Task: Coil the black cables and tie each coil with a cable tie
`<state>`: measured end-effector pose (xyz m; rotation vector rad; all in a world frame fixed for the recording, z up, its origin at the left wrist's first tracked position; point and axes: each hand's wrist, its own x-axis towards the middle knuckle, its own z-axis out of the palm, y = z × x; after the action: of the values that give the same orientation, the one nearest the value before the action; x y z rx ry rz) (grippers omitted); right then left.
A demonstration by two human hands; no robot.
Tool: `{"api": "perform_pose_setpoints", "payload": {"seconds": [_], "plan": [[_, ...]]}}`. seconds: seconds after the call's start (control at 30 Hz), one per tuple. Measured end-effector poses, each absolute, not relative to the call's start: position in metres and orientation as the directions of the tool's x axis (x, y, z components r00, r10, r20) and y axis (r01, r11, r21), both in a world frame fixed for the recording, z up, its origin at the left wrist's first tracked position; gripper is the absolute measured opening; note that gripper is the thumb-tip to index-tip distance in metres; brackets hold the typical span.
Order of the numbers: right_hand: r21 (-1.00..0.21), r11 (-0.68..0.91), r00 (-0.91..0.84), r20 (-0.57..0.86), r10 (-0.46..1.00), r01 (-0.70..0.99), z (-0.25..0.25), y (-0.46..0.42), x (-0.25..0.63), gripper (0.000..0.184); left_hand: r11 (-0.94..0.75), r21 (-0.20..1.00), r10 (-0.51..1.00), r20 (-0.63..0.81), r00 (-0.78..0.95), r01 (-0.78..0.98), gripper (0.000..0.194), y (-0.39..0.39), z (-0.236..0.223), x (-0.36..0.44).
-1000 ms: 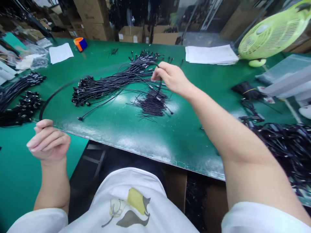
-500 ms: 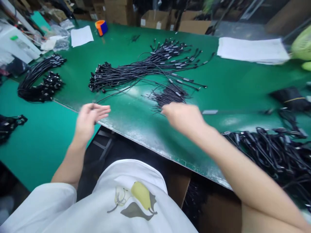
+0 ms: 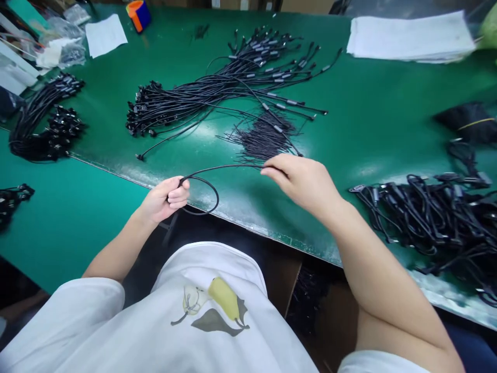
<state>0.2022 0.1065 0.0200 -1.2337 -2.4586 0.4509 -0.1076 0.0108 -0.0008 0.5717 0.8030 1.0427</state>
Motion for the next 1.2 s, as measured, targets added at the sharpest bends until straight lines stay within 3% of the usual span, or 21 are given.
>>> {"api": "perform_pose_setpoints", "payload": {"seconds": [0.13, 0.27, 0.33, 0.43, 0.5, 0.53, 0.63, 0.77, 0.87, 0.97, 1.1, 1.2], "plan": [[-0.564, 0.481, -0.514, 0.114, 0.850, 0.671, 0.002, 0.102, 0.220, 0.025, 0.414, 0.638, 0.898, -0.403, 0.177, -0.649, 0.025, 0.013, 0.013, -0.112], [-0.567, 0.461, -0.432, 0.196, 0.880, 0.683, -0.010, 0.098, 0.237, 0.020, 0.320, 0.601, 0.912, -0.405, 0.066, -0.732, 0.031, 0.016, 0.026, -0.122], [-0.508, 0.473, -0.419, 0.224, 0.880, 0.720, -0.010, 0.091, 0.240, 0.025, 0.280, 0.608, 0.926, -0.375, 0.042, -0.743, 0.028, 0.017, 0.028, -0.125], [-0.267, 0.565, -0.503, 0.267, 0.822, 0.780, -0.005, 0.070, 0.232, 0.032, 0.261, 0.667, 0.940, -0.341, 0.025, -0.698, 0.018, 0.019, 0.024, -0.119], [-0.143, 0.714, -0.678, 0.233, 0.698, 0.686, 0.002, 0.050, 0.216, 0.031, 0.267, 0.761, 0.949, -0.313, 0.026, -0.591, 0.017, 0.018, 0.016, -0.107], [-0.145, 0.793, -0.768, 0.194, 0.610, 0.592, 0.006, 0.041, 0.205, 0.031, 0.261, 0.817, 0.958, -0.284, 0.034, -0.514, 0.023, 0.017, 0.011, -0.099], [-0.314, 0.888, -0.905, 0.154, 0.398, 0.337, 0.019, 0.026, 0.173, 0.031, 0.209, 0.945, 0.975, -0.182, 0.128, -0.252, 0.039, 0.009, -0.001, -0.073], [-0.557, 0.755, -0.838, 0.178, 0.516, 0.347, 0.030, 0.045, 0.149, 0.030, 0.170, 0.985, 0.942, -0.165, 0.293, 0.009, 0.037, -0.001, -0.004, -0.058], [-0.784, 0.522, -0.665, 0.195, 0.721, 0.336, 0.022, 0.066, 0.147, 0.029, 0.248, 0.959, 0.900, -0.175, 0.399, -0.138, 0.038, 0.000, 0.001, -0.060], [-0.948, 0.249, -0.459, 0.134, 0.878, 0.199, -0.006, 0.069, 0.139, 0.041, 0.316, 0.866, 0.921, -0.182, 0.345, -0.388, 0.037, 0.006, 0.007, -0.060], [-0.997, -0.061, -0.381, -0.043, 0.924, -0.035, -0.041, 0.051, 0.116, 0.054, 0.313, 0.830, 0.947, -0.234, 0.221, -0.462, 0.039, 0.011, -0.001, -0.049], [-0.968, -0.120, -0.170, -0.083, 0.982, -0.220, -0.042, 0.039, 0.102, 0.057, 0.301, 0.872, 0.949, -0.232, 0.216, -0.386, 0.045, 0.008, -0.020, -0.038]]}}
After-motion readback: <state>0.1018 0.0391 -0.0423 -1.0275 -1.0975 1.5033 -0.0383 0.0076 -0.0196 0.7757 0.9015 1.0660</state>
